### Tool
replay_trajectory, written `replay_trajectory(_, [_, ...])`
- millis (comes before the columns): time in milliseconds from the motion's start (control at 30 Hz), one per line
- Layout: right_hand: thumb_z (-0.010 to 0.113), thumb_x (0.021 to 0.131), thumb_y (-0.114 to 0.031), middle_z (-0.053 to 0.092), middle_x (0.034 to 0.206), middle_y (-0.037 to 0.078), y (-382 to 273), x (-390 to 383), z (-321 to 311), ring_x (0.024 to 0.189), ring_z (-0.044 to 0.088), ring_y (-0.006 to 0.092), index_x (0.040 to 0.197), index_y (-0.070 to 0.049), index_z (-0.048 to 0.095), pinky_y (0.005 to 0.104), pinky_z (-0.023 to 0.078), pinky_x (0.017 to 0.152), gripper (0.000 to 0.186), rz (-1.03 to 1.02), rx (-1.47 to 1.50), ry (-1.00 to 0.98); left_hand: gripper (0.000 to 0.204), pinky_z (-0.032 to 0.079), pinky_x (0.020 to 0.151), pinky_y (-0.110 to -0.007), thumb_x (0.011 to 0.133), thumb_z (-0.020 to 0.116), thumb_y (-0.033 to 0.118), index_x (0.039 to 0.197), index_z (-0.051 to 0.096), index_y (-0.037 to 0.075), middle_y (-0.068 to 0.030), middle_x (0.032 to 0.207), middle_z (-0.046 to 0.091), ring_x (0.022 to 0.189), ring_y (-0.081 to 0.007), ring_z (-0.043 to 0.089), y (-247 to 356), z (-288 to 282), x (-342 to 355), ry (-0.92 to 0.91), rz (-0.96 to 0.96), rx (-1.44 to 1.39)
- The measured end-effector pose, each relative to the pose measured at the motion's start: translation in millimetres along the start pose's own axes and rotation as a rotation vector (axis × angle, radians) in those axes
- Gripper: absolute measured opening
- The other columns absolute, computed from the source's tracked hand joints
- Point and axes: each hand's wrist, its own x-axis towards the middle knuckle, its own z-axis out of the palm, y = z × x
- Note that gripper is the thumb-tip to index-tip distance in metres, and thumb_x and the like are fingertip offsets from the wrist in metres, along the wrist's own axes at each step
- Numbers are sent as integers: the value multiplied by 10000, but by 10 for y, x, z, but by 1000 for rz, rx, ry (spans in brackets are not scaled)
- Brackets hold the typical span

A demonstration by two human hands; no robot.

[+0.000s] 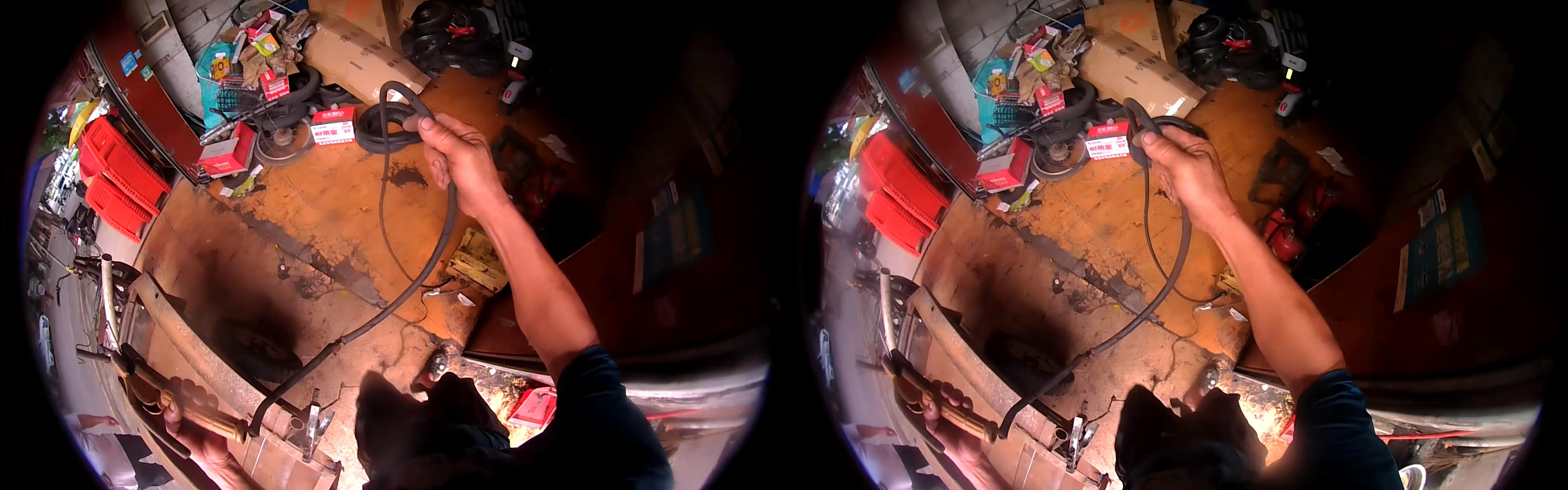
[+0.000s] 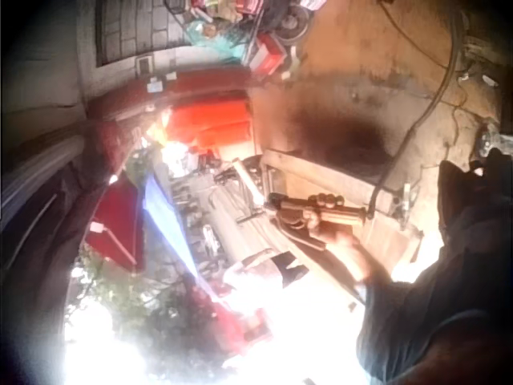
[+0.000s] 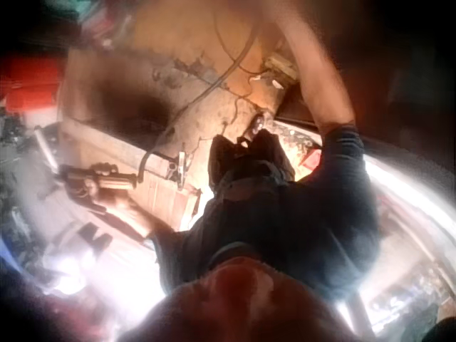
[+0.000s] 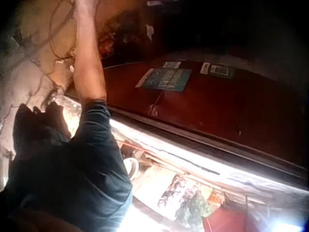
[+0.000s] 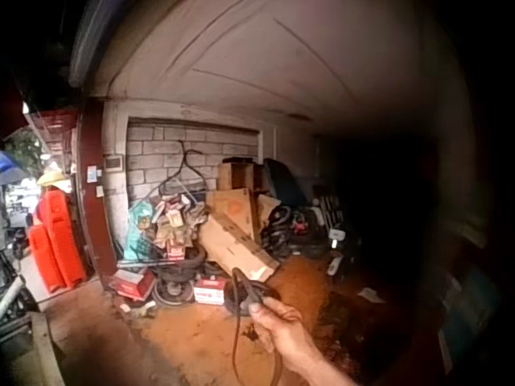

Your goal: The person welds a metal frame using a welding torch, then positions a metal sheet onto the frame with assistance from another person. Finally, the person attaches a wire basket to the front of a red scooter.

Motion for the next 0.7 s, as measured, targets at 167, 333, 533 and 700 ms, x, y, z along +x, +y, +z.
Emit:
replay_trajectory(167, [598,920,-276,406,516,-55,368,742,-473,420,350,52,1029,-35,643,220,265,396,269,85,68,219,276,512,745,-386,823,642,77,1085,562,43,-113,950,578,859,-235,561,-480,177,899,98,-26,248])
replay_trajectory(333, [672,880,-288,470,601,-67,1081,1369,-957,511,372,22,839,-59,667,209,267,455,233,13,107,429,324,537,722,-395,849,639,215,1140,547,107,-77,982,619,860,-239,607,-1241,-361,2425,-61,-174,239])
replay_trajectory(533, [676,869,-227,513,679,-86,1997,2432,-1687,612,409,25,912,-36,711,191,306,552,198,-41,49,812,316,520,683,-376,798,645,191,1081,540,98,-67,885,577,778,-216,578,-2572,140,4457,-87,-345,442])
replay_trajectory(700, [675,879,-302,514,593,-73,2911,2974,-2608,517,416,28,870,-49,698,218,320,489,254,73,32,1109,282,504,646,-348,761,659,157,1015,540,123,-6,853,550,754,-174,556,-3529,855,5783,-158,-767,313])
